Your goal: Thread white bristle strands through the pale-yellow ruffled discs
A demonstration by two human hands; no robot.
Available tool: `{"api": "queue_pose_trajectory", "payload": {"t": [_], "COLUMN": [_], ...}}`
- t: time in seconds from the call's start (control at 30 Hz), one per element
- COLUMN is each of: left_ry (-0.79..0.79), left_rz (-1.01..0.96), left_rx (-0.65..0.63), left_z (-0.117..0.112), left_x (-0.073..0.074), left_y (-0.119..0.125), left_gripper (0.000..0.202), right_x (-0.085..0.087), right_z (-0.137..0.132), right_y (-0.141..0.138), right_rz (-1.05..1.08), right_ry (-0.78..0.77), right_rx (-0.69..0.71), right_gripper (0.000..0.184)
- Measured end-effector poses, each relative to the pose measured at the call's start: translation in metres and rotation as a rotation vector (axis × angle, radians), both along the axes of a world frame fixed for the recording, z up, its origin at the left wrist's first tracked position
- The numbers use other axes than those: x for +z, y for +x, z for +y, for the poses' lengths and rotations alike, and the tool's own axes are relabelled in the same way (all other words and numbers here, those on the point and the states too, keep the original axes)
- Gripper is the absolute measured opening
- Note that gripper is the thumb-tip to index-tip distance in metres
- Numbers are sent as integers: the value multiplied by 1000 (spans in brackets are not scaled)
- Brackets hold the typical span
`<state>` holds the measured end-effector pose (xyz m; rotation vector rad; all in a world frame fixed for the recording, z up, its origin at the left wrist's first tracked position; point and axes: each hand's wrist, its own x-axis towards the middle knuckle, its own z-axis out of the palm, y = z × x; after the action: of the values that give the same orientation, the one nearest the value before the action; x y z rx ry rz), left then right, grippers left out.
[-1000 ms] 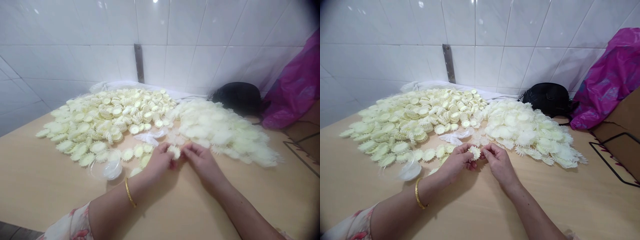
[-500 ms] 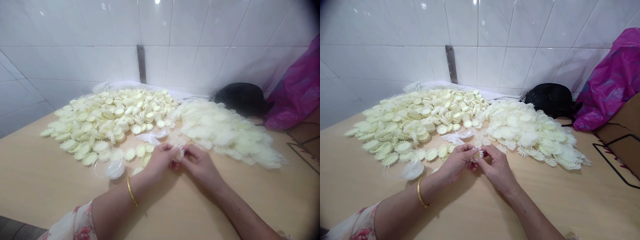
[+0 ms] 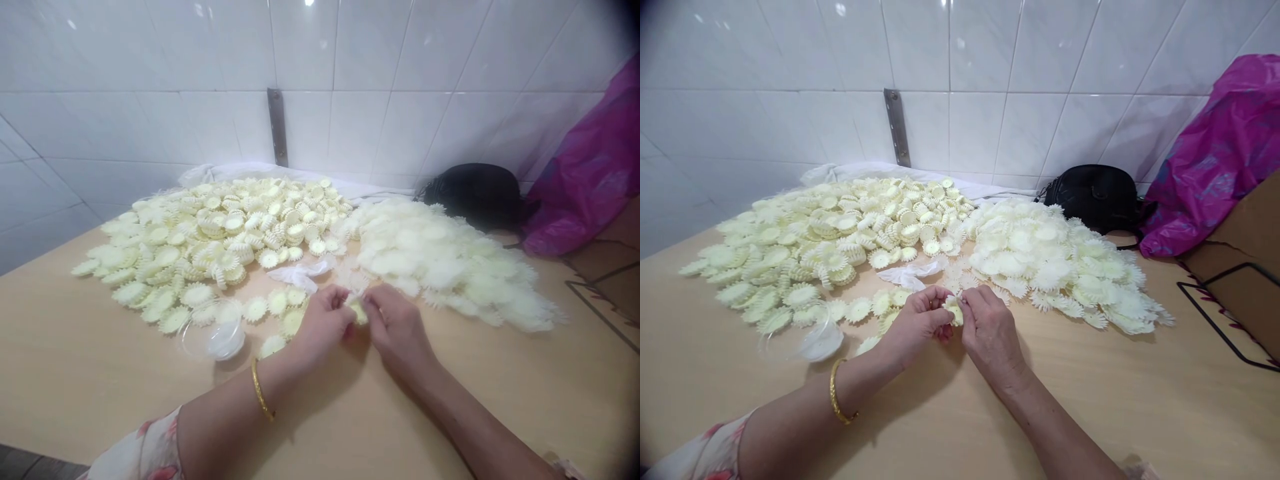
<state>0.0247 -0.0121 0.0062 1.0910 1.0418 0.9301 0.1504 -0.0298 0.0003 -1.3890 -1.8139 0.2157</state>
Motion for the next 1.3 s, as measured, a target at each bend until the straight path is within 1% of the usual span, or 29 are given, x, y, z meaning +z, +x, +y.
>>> {"api": "queue_pose_trajectory", "payload": {"t": [0.07, 0.17, 0.23, 0.3, 0.47, 0.6, 0.7, 0.8, 0.9, 0.93, 1.0, 1.07, 1.13, 1.2, 1.3], "left_ry": [5, -4, -24, -15, 104, 137, 180, 191, 186, 179, 153, 122, 95, 63, -3], "left_rz": [31, 41, 26, 1, 3, 4, 21, 45, 34, 36, 63, 101, 135, 147, 100], "left_rx": [-7, -10, -18, -24, -55, -56, -69, -72, -11, 6, 0, -50, -112, -150, -159], "left_z": [1, 3, 4, 4, 3, 3, 2, 3, 7, 8, 9, 7, 4, 1, 1], "left_x": [1, 4, 5, 4, 2, 8, 13, 16, 16, 15, 14, 12, 11, 10, 9], "left_y": [-1, -3, -5, -7, -9, -9, -9, -12, -17, -18, -18, -15, -12, -10, -10], "left_gripper": [23, 29, 28, 27, 29, 30, 22, 15, 15, 15, 13, 12, 15, 26, 40], "right_x": [2, 3, 4, 5, 7, 11, 12, 12, 10, 9, 8, 9, 11, 13, 13], "right_z": [0, 1, 2, 3, 6, 7, 10, 15, 22, 24, 25, 22, 18, 13, 7], "right_y": [0, 2, 3, 4, 7, 10, 15, 27, 42, 46, 50, 48, 42, 35, 26], "right_rz": [93, 274, 419, 532, 612, 666, 709, 775, 928, 984, 1059, 1074, 1035, 910, 548], "right_ry": [-48, -187, -267, -311, -357, -405, -402, -366, -312, -319, -396, -487, -501, -403, -123], "right_rx": [-19, -28, -12, -1, 5, 37, 16, -63, -183, -176, -61, 85, 162, 177, 175], "right_gripper": [22, 24, 24, 25, 26, 27, 28, 29, 31, 32, 32, 29, 25, 21, 7]}}
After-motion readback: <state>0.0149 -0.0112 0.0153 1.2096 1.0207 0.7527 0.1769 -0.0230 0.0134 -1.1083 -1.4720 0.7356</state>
